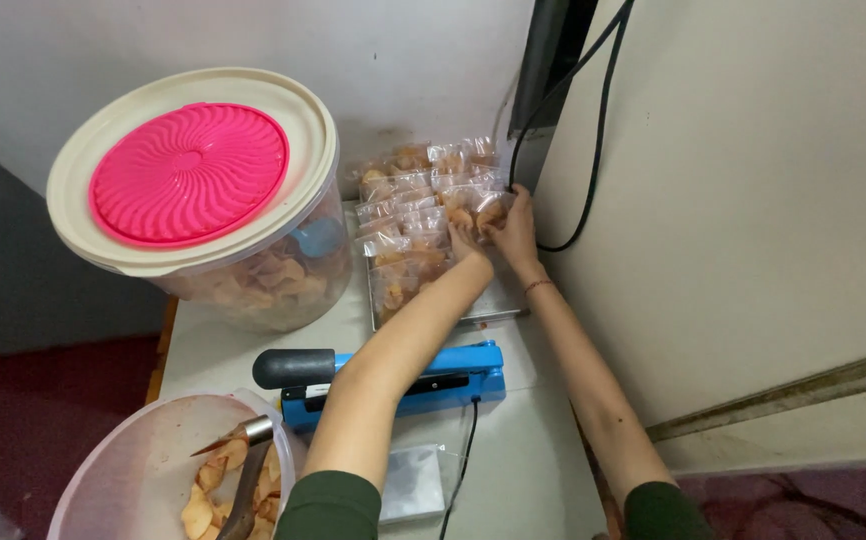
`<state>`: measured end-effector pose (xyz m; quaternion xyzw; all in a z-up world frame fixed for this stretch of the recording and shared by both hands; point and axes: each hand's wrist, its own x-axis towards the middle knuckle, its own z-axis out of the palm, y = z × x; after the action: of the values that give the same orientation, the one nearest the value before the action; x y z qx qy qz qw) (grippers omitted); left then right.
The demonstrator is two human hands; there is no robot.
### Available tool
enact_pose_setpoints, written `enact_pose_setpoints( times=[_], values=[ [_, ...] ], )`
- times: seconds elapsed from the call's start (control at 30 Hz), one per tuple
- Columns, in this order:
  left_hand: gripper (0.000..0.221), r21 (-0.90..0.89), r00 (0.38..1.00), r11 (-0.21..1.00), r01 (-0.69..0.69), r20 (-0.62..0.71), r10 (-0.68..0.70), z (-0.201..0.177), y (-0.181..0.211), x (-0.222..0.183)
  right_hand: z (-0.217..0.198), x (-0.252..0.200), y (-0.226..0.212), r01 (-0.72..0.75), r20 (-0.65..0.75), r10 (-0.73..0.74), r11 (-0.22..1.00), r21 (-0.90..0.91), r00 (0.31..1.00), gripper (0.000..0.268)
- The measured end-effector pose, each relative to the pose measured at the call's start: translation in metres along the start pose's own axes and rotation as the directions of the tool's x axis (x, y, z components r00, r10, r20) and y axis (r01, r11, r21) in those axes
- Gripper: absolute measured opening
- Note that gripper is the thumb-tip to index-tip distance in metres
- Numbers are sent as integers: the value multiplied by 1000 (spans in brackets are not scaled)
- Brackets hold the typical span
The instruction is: Manually filling small plastic bags with chips from a large container and sealing them using a heat sealer.
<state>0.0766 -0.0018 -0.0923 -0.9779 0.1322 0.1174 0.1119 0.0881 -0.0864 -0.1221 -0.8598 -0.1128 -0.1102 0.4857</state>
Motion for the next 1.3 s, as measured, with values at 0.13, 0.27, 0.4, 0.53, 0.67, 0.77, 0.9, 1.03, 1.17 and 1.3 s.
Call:
enact_pose_setpoints(
  times=[0.13, 0.27, 0.4, 0.53, 0.67, 0.77, 0.9, 1.03, 1.17, 1.3],
  values=[
    [59, 15, 999, 1000, 5, 39, -5, 30, 3, 40, -5, -12, -13, -3, -31, 3, 1000, -9, 1000, 104],
    [63, 31, 997, 999, 11, 72, -13, 50, 5, 69, -10, -23, -22, 22, -34, -24, 999, -38, 999, 104],
    [67, 45, 993, 999, 24, 117, -29, 93, -6, 75, -12, -27, -27, -28, 10, 30, 988, -152, 999, 107],
    [65, 43, 990, 999, 11, 137, -17, 116, 10, 87, -6, -24, -10, 52, 45, -43, 969, -241, 998, 90],
    [55, 86, 991, 996, 8, 129, -19, 75, 9, 5, -1, -16, -4, 53, -3, -58, 923, -382, 998, 68],
    [57, 86, 999, 996, -36, 25, 34, 82, -5, -4, -1, -9, -1, 90, 10, -95, 898, -430, 995, 65],
    [50, 157, 998, 987, -26, 66, 15, -48, -3, -182, -13, -4, -20, 10, -9, -15, 886, -463, 1000, 58],
    [48, 177, 999, 984, -26, 41, 19, -15, -9, -139, -10, 7, -2, 9, -43, -38, 845, -534, 998, 48],
    [48, 169, 999, 985, -31, 35, 25, 3, -5, -117, -14, -1, 1, 20, -28, -41, 849, -527, 999, 50],
    [49, 179, 997, 982, -62, 52, 53, 23, -3, -83, -17, -10, -3, 21, -26, -39, 874, -485, 999, 64]
  ],
)
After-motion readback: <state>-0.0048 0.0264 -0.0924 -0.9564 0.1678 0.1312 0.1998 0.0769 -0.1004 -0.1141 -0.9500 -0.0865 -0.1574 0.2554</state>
